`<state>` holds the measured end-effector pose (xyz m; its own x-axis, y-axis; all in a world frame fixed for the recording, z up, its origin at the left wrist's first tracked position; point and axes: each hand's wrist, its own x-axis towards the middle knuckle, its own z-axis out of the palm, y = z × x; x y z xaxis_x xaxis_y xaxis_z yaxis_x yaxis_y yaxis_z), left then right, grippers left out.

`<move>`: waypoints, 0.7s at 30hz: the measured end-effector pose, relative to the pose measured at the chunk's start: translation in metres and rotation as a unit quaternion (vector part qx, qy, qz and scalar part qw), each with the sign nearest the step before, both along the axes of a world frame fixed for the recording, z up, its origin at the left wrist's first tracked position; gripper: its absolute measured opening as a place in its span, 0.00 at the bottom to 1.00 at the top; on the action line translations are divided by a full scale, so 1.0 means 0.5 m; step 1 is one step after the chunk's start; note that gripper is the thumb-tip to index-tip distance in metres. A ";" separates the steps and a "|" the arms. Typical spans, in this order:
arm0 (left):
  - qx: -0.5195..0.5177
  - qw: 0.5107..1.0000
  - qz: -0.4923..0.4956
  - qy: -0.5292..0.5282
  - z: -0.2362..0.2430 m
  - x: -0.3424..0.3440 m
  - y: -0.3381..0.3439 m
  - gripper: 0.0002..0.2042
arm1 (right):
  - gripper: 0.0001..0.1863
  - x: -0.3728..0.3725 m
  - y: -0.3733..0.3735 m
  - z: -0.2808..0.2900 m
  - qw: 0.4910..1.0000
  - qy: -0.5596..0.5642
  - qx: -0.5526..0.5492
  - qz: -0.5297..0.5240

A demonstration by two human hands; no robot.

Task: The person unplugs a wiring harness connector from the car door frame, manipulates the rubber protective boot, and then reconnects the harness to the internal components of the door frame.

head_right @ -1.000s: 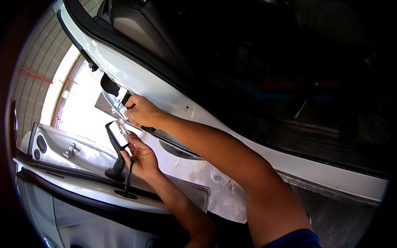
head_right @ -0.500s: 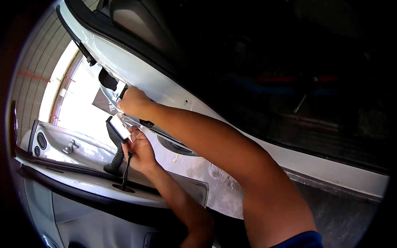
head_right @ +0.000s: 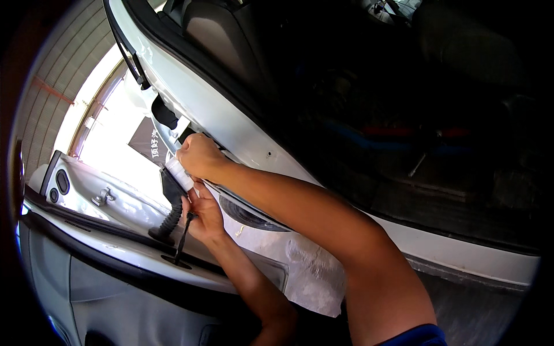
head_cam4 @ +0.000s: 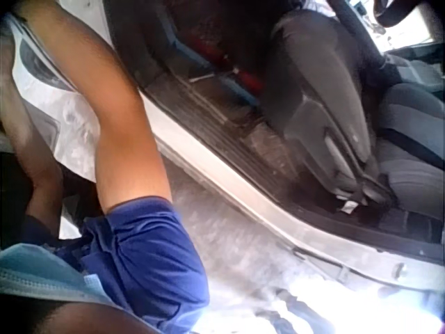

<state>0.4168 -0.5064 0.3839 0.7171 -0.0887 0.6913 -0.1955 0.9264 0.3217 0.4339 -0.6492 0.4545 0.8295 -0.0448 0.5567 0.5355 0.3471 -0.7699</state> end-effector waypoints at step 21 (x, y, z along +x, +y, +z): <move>0.007 0.999 -0.001 0.041 -0.011 0.021 0.033 0.17 | 0.36 -0.071 -0.020 0.039 0.959 -0.072 -0.245 -0.123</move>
<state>0.4272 -0.4900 0.3785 0.7712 -0.0996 0.6288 -0.1652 0.9225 0.3488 0.3982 -0.6590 0.4738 0.7404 0.0665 0.6689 0.6677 -0.1881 -0.7203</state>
